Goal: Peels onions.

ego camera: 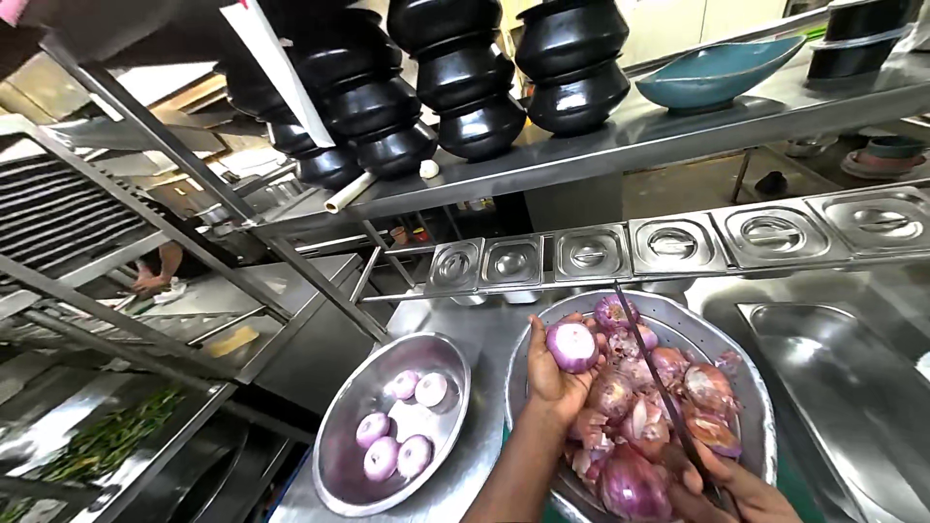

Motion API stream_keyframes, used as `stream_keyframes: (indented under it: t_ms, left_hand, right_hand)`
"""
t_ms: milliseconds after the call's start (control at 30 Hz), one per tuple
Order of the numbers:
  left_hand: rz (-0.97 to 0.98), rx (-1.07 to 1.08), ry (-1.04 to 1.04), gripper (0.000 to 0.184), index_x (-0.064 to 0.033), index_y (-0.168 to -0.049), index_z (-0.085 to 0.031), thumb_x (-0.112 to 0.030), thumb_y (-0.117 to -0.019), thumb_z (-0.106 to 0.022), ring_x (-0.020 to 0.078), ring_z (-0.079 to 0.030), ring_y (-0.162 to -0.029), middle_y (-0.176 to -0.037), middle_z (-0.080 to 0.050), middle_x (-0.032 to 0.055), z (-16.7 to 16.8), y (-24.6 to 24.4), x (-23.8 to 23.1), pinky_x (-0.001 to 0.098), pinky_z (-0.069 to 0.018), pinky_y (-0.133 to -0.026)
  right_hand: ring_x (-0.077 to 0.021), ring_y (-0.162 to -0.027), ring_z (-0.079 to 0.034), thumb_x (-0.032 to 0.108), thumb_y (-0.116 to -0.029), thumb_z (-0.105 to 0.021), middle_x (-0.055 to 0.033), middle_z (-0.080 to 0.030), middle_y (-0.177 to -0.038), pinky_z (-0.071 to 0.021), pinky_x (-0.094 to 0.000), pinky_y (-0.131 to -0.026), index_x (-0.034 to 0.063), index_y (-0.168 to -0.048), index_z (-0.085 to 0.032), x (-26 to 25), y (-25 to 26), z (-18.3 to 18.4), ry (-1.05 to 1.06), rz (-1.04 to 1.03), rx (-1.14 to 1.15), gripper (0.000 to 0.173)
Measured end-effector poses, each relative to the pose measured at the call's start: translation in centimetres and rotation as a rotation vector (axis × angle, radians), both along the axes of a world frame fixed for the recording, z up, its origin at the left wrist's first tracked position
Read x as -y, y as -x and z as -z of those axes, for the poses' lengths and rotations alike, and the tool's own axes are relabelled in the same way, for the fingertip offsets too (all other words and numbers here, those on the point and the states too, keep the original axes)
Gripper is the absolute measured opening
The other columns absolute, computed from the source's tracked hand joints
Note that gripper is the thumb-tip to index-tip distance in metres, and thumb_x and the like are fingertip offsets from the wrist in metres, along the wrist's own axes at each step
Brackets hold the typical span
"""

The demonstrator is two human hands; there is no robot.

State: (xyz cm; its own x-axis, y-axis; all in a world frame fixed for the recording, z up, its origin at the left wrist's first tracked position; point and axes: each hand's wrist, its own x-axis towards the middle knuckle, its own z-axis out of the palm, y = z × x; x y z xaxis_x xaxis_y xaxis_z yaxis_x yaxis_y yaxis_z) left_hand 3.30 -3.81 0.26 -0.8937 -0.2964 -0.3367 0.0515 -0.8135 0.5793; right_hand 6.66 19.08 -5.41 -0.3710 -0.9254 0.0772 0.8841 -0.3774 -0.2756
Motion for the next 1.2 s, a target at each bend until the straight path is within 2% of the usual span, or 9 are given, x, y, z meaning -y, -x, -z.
stream_keyframes:
  t_ms: [133, 233, 300, 433, 567, 700, 900, 1033, 1200]
  left_hand:
    - [0.033, -0.168, -0.019, 0.062, -0.0084, -0.122, -0.065, -0.054, -0.1075, -0.026, 0.0343, -0.072, -0.092, -0.111, -0.07, 0.0207, 0.4, -0.9, -0.2, 0.0465, -0.0606, -0.077]
    - [0.054, -0.266, 0.103, 0.044, -0.0097, -0.124, -0.063, -0.034, -0.1084, -0.03, 0.0331, -0.07, -0.097, -0.114, -0.068, 0.0191, 0.5, -1.1, -0.2, 0.0477, -0.0591, -0.082]
    - [0.06, -0.222, 0.323, 0.036, -0.0115, -0.124, -0.062, -0.029, -0.1098, -0.034, 0.0225, -0.068, -0.094, -0.111, -0.067, 0.0108, 0.4, -1.6, -0.2, 0.0388, -0.0582, -0.081]
    - [0.083, -0.179, 0.445, 0.034, -0.0139, -0.126, -0.061, -0.036, -0.1092, -0.041, 0.0173, -0.065, -0.1, -0.117, -0.065, 0.0063, -0.1, -2.4, 1.0, 0.0349, -0.0562, -0.085]
    - [0.038, 0.023, 0.114, 0.066, -0.0131, -0.119, -0.065, -0.065, -0.1041, -0.027, 0.0264, -0.071, -0.093, -0.111, -0.07, 0.0124, 0.3, -2.6, 1.5, 0.0424, -0.0603, -0.077]
    - [0.04, 0.018, -0.082, 0.077, -0.0103, -0.117, -0.066, -0.074, -0.0979, -0.028, 0.0281, -0.072, -0.085, -0.105, -0.07, 0.0161, 1.0, -3.4, 1.2, 0.0424, -0.0617, -0.072]
    - [-0.059, -0.108, -0.006, 0.066, -0.0079, -0.111, -0.068, -0.054, -0.1075, -0.02, 0.0311, -0.072, -0.087, -0.102, -0.071, 0.0169, 1.6, -3.6, -1.8, 0.0441, -0.0609, -0.071]
    - [-0.123, -0.295, 0.181, 0.056, -0.0065, -0.113, -0.067, -0.035, -0.1053, -0.02, 0.03, -0.07, -0.096, -0.107, -0.07, 0.0183, 0.7, -3.6, -3.8, 0.046, -0.0585, -0.083]
    - [-0.12, -0.374, 0.284, 0.052, -0.0062, -0.114, -0.066, -0.034, -0.1013, -0.024, 0.0311, -0.071, -0.094, -0.107, -0.07, 0.0202, -0.2, -3.7, -4.9, 0.0473, -0.0595, -0.081]
  right_hand:
    - [-0.0152, -0.053, -0.062, 0.025, -0.1094, -0.032, -0.0037, -0.062, -0.071, -0.0564, -0.0324, -0.045, 0.0116, -0.118, -0.059, 0.2, -0.8, -2.4, -0.486, 0.334, -0.412, 0.031]
    - [-0.0194, -0.06, -0.069, 0.015, -0.1086, -0.036, -0.0087, -0.071, -0.087, -0.0613, -0.0362, -0.052, 0.0052, -0.115, -0.059, 0.6, -0.8, -4.1, -0.619, 0.507, -0.617, 0.026]
    - [-0.0177, -0.06, -0.069, 0.019, -0.1073, -0.042, -0.0073, -0.072, -0.088, -0.0619, -0.0345, -0.052, 0.0062, -0.111, -0.062, 0.3, -0.5, -4.2, -0.657, 0.627, -0.689, 0.024]
    - [-0.0184, -0.056, -0.068, 0.022, -0.1055, -0.044, -0.0093, -0.071, -0.081, -0.0608, -0.0342, -0.049, 0.0079, -0.106, -0.066, -1.0, 0.9, -3.7, -0.765, 0.794, -0.678, 0.026]
    - [-0.0176, -0.051, -0.064, 0.03, -0.099, -0.059, -0.0102, -0.07, -0.084, -0.0576, -0.0315, -0.045, 0.0118, -0.109, -0.066, -2.2, 1.6, -3.3, -0.89, 0.771, -0.759, 0.022]
    - [-0.0201, -0.055, -0.065, 0.04, -0.0943, -0.068, -0.0108, -0.07, -0.089, -0.0578, -0.0326, -0.047, 0.0132, -0.114, -0.064, -2.2, 1.9, -3.2, -0.943, 0.688, -0.827, 0.034]
    - [-0.0141, -0.058, -0.066, 0.04, -0.1098, -0.043, -0.0016, -0.068, -0.076, -0.0598, -0.0352, -0.05, 0.006, -0.104, -0.064, -0.6, -0.3, -3.4, -1.018, 0.732, -1.275, 0.04]
    - [-0.015, -0.057, -0.066, 0.045, -0.1102, -0.038, -0.0034, -0.066, -0.07, -0.0557, -0.0393, -0.048, 0.0059, -0.1, -0.064, 1.3, -1.8, -3.7, -1.146, 0.898, -1.64, 0.048]
    - [-0.0175, -0.052, -0.061, 0.045, -0.1106, -0.036, -0.0064, -0.061, -0.065, -0.0495, -0.0372, -0.043, 0.0053, -0.098, -0.061, 2.7, -1.9, -4.0, -1.186, 1.063, -1.74, 0.049]
